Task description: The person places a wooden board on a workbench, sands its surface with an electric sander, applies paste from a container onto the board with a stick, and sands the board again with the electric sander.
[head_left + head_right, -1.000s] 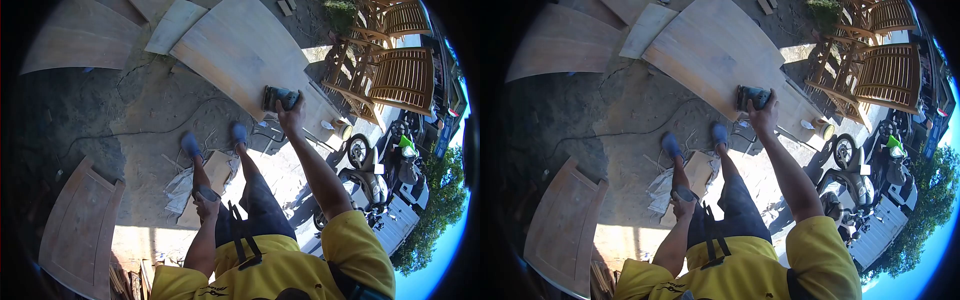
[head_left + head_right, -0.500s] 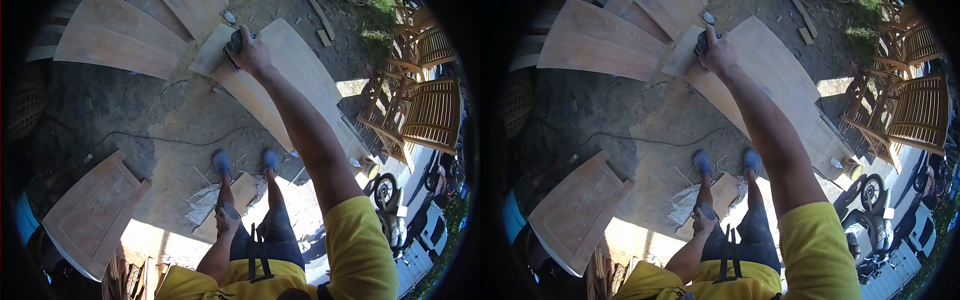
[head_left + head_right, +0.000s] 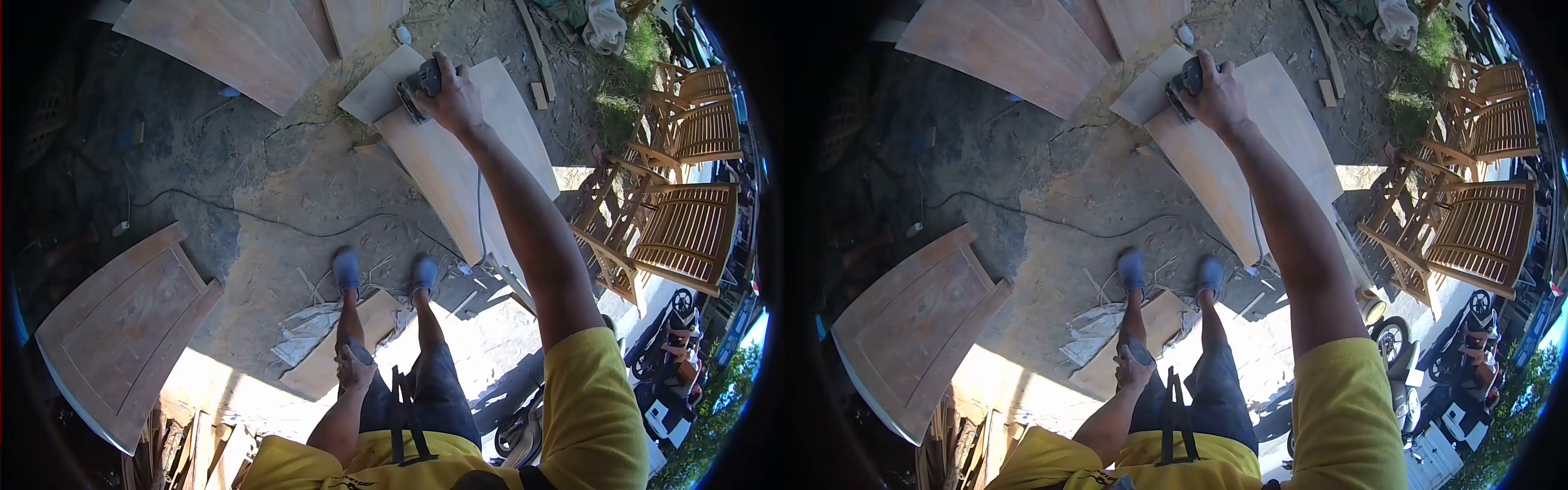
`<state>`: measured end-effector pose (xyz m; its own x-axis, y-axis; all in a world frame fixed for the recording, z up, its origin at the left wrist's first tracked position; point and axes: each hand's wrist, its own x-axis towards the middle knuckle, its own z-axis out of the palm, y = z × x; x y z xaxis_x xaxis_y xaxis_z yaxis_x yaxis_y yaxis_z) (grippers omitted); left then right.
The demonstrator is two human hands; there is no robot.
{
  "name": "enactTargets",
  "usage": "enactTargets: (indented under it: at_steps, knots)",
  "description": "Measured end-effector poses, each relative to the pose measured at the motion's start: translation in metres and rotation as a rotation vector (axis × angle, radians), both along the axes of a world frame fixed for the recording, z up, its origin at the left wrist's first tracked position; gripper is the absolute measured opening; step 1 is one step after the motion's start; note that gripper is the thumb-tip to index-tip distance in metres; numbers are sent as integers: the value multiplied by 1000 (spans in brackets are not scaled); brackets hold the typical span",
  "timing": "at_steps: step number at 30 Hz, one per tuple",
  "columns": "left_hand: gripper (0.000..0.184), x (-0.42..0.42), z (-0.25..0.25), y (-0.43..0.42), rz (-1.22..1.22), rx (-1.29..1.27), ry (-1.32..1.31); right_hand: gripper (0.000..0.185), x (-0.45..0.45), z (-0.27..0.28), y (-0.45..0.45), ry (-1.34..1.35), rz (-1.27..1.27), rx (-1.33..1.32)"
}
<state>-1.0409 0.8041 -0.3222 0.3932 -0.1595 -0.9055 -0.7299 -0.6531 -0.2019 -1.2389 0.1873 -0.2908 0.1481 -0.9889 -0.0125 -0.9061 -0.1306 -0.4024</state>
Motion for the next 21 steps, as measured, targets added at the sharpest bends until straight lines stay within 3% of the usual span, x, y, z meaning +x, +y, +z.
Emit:
enactTargets:
  at_steps: [3, 10, 21]
  knots:
    - [116, 2, 1, -6, 12, 25, 2, 90, 6, 2, 12, -21, 52, -34]
    - [117, 5, -5, 3, 26, -34, 27, 88, -59, 17, 130, -12, 36, 145]
    - [118, 6, -3, 0, 70, -9, 22, 88, 33, 3, 14, -102, -8, -51]
